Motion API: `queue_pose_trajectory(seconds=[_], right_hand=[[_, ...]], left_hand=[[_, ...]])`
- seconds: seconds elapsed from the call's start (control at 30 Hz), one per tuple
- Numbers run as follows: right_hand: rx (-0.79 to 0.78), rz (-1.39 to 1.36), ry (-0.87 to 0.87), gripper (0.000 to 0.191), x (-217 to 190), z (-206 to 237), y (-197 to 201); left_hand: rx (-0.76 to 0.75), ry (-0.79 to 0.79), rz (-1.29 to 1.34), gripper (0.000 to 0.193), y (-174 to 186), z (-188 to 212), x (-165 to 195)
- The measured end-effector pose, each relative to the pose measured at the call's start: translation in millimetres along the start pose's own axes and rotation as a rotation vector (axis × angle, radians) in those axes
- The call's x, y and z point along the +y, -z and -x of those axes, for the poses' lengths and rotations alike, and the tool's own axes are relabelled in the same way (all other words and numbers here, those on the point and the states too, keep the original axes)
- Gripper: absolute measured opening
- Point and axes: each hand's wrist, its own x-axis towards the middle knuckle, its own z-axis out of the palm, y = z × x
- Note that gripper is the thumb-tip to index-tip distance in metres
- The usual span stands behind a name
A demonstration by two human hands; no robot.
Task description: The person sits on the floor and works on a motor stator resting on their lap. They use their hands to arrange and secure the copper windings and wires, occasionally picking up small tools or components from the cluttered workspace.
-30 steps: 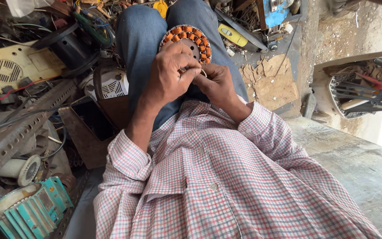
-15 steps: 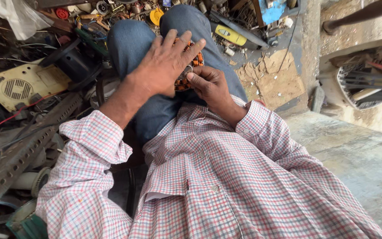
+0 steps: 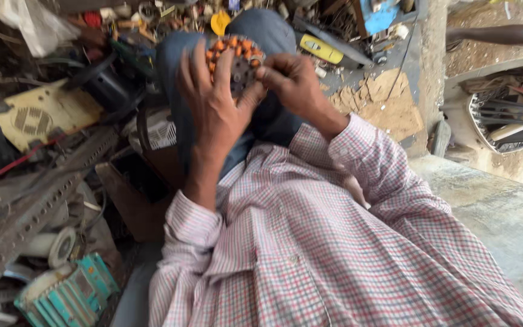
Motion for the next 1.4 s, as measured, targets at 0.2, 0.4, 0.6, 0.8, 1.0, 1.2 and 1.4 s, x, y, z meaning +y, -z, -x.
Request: queue_pose_trajectory(seconds=[0.2, 0.4, 0.6, 0.8, 1.0, 1.2, 1.4], right_hand=[[0.059, 0.198, 0.083, 0.015, -7, 12, 4], [0.229, 0.260, 0.175, 0.018, -21, 16, -5], [0.225, 0.406, 0.430, 0.007, -12, 17, -11], [-0.054, -0.597, -0.348, 0.013, -2, 7, 4], [-0.058, -0.681, -0.399, 0.009, 1, 9, 5], [0.062, -0.017, 0.089, 0.008, -4, 19, -9], [0.006, 0.620, 0.441, 0.012, -19, 44, -14]], left_hand=[[-0.004, -0.332, 0.175, 0.009, -8, -29, -18], [-0.010, -0.328, 0.114, 0.009, -24, -28, -19], [0.008, -0.344, 0.125, 0.010, -29, -28, -25], [-0.013, -0.319, 0.284, 0.011, -14, -22, -28], [0.065, -0.286, 0.363, 0.015, -10, -19, -22], [0.025, -0.291, 0.232, 0.005, -16, -31, -20], [0.016, -0.408, -0.163, 0.008, -15, -59, -15]])
